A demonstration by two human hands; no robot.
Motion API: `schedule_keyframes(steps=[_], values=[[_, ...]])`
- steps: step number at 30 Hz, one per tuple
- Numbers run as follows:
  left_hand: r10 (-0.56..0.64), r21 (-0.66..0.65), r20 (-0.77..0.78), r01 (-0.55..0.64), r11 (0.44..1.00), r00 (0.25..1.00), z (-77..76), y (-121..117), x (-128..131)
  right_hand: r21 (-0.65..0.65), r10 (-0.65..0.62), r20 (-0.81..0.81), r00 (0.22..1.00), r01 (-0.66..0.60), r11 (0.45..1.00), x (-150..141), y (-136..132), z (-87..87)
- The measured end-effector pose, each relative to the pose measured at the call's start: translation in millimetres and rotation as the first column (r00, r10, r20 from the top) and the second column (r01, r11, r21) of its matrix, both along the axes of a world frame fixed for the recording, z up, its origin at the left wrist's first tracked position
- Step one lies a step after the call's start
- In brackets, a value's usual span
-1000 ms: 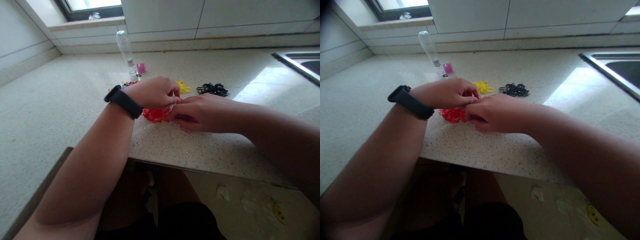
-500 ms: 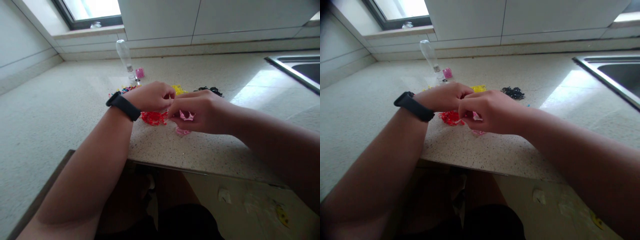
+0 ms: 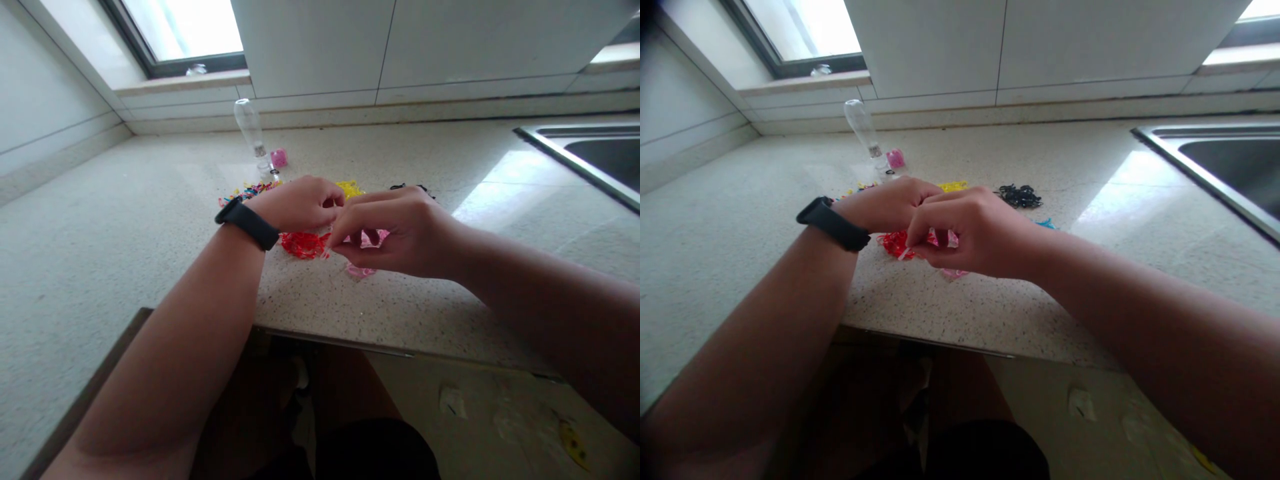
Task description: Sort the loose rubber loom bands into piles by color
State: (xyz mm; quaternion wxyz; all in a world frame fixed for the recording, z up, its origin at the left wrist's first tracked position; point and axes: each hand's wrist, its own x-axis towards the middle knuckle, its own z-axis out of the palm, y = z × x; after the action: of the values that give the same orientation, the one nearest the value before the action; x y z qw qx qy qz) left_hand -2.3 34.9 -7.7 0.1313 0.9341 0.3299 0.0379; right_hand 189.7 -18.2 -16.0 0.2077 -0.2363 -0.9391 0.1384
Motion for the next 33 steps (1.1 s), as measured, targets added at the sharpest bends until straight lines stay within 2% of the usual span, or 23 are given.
schedule_keyframes(steps=[8,11,13,15,19,22,26,29,33], values=[[0.024,0.012,0.028,-0.024,1.0,0.999,-7.4,7.7,-1.6,0.038,-0.014,0.001,1.0,0.014,0.999,1.5,0.6,1.2],[0.054,0.017,0.055,-0.055,0.998,0.997,-15.3,16.5,-2.0,0.085,-0.067,-0.045,0.997,0.071,0.994,6.0,11.0,-6.2],[0.076,0.024,0.065,-0.077,0.997,0.995,-19.8,21.6,-2.9,0.118,-0.146,-0.082,0.986,0.155,0.981,11.0,21.7,-12.0],[0.096,0.02,0.066,-0.097,0.995,0.993,-22.9,25.4,-4.4,0.144,-0.281,-0.104,0.954,0.294,0.945,17.5,33.8,-16.9],[0.109,0.015,0.069,-0.11,0.994,0.992,-26.1,29.9,-7.8,0.136,-0.531,-0.102,0.841,0.541,0.83,32.1,54.9,-21.8],[0.102,0.023,0.079,-0.104,0.994,0.992,-27.2,32.1,-9.9,0.165,-0.65,-0.038,0.759,0.646,0.745,41.6,63.1,-20.6],[0.098,0.029,0.078,-0.101,0.994,0.992,-26.7,33.0,-12.0,0.298,-0.768,0.047,0.639,0.725,0.621,52.6,65.1,-12.7],[0.107,0.03,0.078,-0.109,0.994,0.991,-25.0,32.3,-13.4,0.336,-0.789,0.07,0.61,0.73,0.594,60.7,66.0,-7.7],[0.134,0.014,0.068,-0.135,0.991,0.989,-24.1,32.1,-15.0,0.31,-0.772,0.102,0.628,0.717,0.624,70.1,71.2,-8.1]])
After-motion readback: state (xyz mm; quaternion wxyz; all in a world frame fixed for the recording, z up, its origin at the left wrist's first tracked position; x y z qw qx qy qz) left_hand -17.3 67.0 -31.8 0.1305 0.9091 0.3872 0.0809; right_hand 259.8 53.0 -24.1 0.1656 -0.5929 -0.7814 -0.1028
